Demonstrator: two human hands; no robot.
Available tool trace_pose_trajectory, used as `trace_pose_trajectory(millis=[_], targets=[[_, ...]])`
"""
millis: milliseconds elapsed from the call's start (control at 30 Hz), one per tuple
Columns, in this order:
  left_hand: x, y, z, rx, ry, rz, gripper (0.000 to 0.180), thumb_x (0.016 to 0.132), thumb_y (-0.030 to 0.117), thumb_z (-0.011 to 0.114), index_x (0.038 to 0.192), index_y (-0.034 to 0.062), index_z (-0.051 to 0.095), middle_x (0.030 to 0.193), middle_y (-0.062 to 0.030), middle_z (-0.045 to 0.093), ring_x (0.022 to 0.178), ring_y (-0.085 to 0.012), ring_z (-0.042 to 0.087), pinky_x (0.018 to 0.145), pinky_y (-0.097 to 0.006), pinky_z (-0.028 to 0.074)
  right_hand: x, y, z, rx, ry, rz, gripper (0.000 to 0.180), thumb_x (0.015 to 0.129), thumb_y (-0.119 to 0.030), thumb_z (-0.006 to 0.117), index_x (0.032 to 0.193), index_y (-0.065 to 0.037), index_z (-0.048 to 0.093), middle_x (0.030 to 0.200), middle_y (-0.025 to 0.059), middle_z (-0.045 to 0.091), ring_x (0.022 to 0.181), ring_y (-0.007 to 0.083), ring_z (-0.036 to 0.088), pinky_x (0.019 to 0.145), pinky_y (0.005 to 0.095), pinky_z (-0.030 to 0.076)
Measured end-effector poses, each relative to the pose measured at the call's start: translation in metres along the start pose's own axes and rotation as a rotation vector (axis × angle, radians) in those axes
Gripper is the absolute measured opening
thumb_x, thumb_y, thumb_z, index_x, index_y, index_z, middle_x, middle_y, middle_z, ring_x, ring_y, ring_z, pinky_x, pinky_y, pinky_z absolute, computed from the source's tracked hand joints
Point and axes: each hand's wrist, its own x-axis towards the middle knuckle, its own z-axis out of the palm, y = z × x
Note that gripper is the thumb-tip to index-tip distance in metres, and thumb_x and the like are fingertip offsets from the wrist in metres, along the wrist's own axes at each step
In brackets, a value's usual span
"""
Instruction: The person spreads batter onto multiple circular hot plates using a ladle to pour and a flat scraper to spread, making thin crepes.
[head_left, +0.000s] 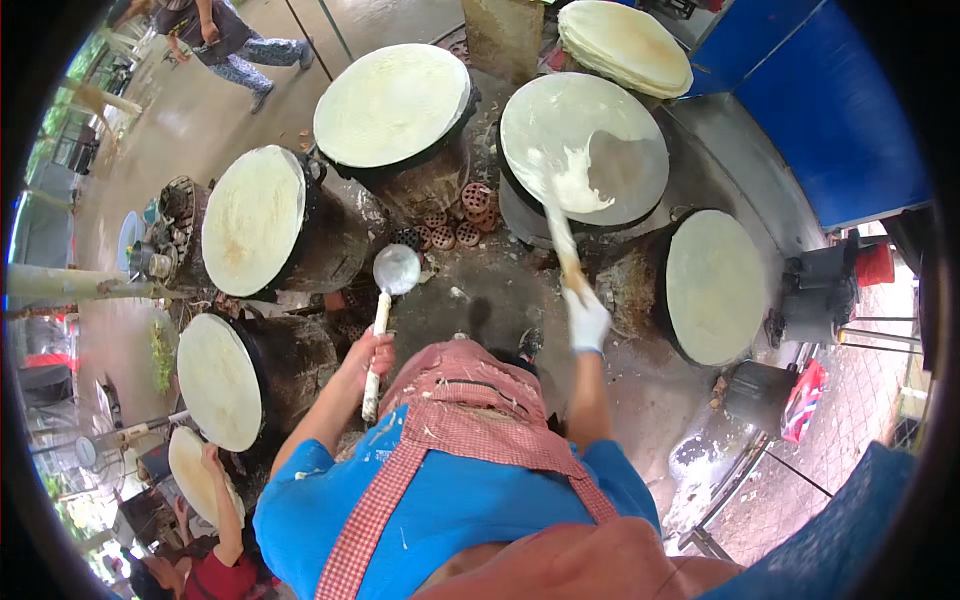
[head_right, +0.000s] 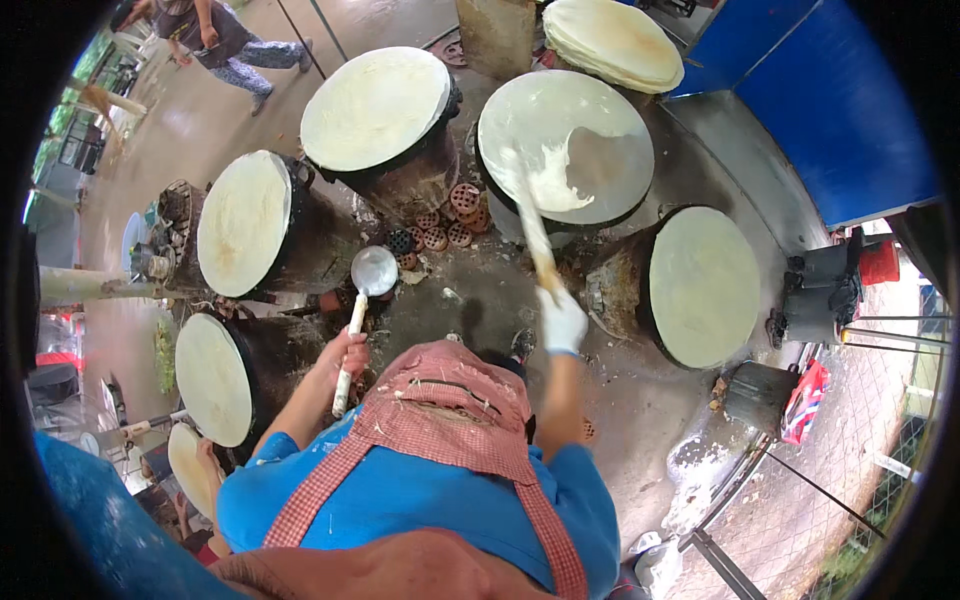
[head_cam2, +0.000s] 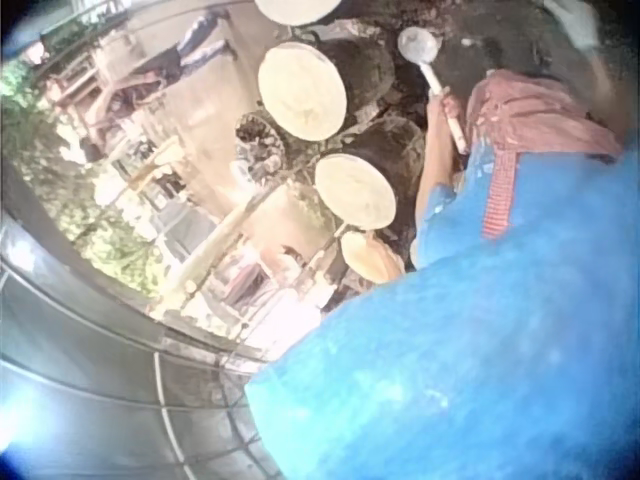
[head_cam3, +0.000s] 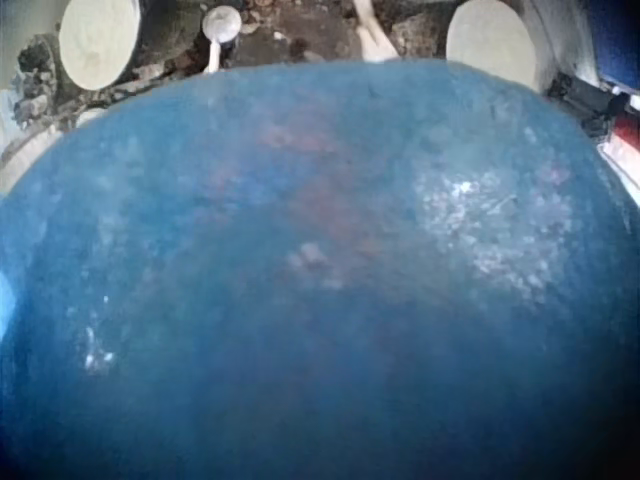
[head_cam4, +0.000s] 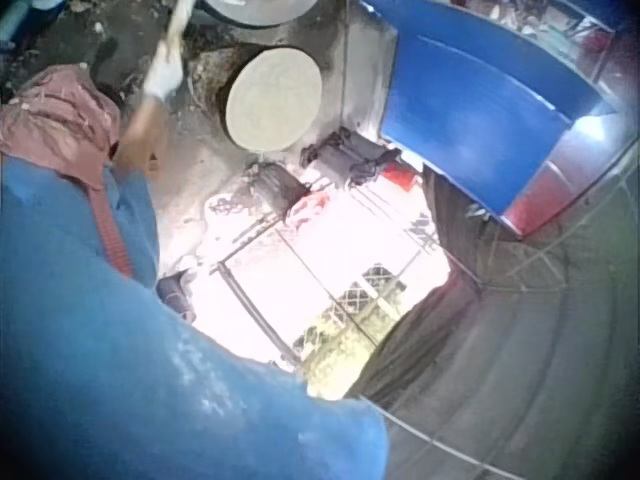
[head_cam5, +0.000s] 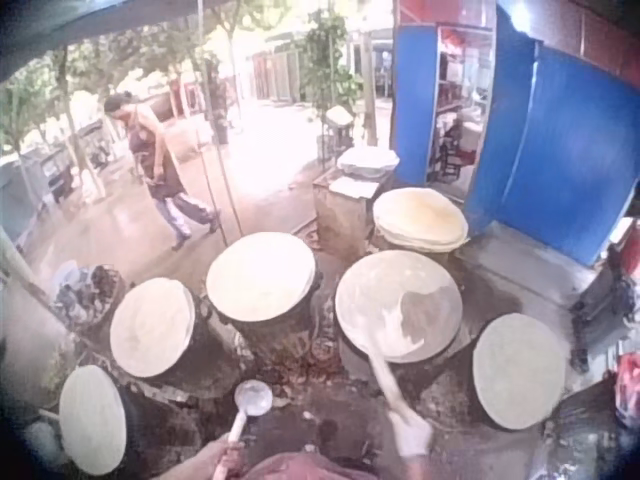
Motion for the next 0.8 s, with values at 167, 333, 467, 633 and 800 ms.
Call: trace_pose_trajectory(millis=[167, 333, 467, 633, 800], targets=[[-0.035, -0.012, 0.011, 0.012, -0.089, 0.059, 0.033, 0.086, 0.002, 0.048, 0.103, 0.0281, 0.04, 0.055, 0.0024, 0.032, 0.037, -0.0057, 0.028, 0.027, -0.018, 0.022, -0.002, -0.026, 0.008, -0.692, -0.068, 0.049, 0.036, 0.083, -0.047, 0.046, 0.093, -0.018, 0.063, 0.08, 0.0167, 0.062, 0.067, 0.0334, 0.06, 0.061, 0.0447, 0.047], [-0.048, -0.023, -0.011, -0.105, -0.377, -0.049, 0.04, 0.09, 0.008, 0.042, 0.118, 0.0372, 0.044, 0.056, 0.0007, 0.031, 0.037, -0.0063, 0.028, 0.027, -0.019, 0.027, -0.002, -0.008, -0.032, -0.453, 0.08, 0.25, 0.041, 0.082, -0.046, 0.049, 0.105, -0.015, 0.062, 0.086, 0.0176, 0.063, 0.072, 0.0368, 0.06, 0.065, 0.0451, 0.046], [-0.046, -0.034, 0.0, -0.217, -0.539, -0.091, 0.045, 0.09, 0.009, 0.04, 0.127, 0.0351, 0.039, 0.059, -0.0015, 0.033, 0.039, -0.0066, 0.031, 0.029, -0.019, 0.029, 0.027, -0.038, 0.018, -0.305, 0.002, 0.088, 0.041, 0.078, -0.046, 0.054, 0.099, -0.012, 0.063, 0.079, 0.0204, 0.061, 0.074, 0.0389, 0.059, 0.066, 0.0438, 0.047], [-0.046, -0.046, -0.007, -0.237, -0.711, -0.022, 0.053, 0.091, 0.011, 0.039, 0.136, 0.0329, 0.026, 0.062, -0.0043, 0.034, 0.041, -0.0098, 0.033, 0.032, -0.022, 0.032, 0.046, 0.005, -0.049, -0.571, -0.154, 0.287, 0.036, 0.08, -0.04, 0.055, 0.11, -0.022, 0.06, 0.09, 0.016, 0.063, 0.082, 0.0337, 0.061, 0.071, 0.0417, 0.047], [-0.035, -0.059, 0.021, -0.385, -0.717, -0.14, 0.046, 0.093, 0.01, 0.034, 0.135, 0.0282, 0.031, 0.06, -0.0044, 0.034, 0.04, -0.0098, 0.034, 0.032, -0.022, 0.032, 0.083, -0.034, -0.042, -0.35, 0.005, 0.197, 0.038, 0.08, -0.042, 0.054, 0.104, -0.014, 0.063, 0.086, 0.0184, 0.063, 0.079, 0.0348, 0.061, 0.069, 0.0432, 0.047]])
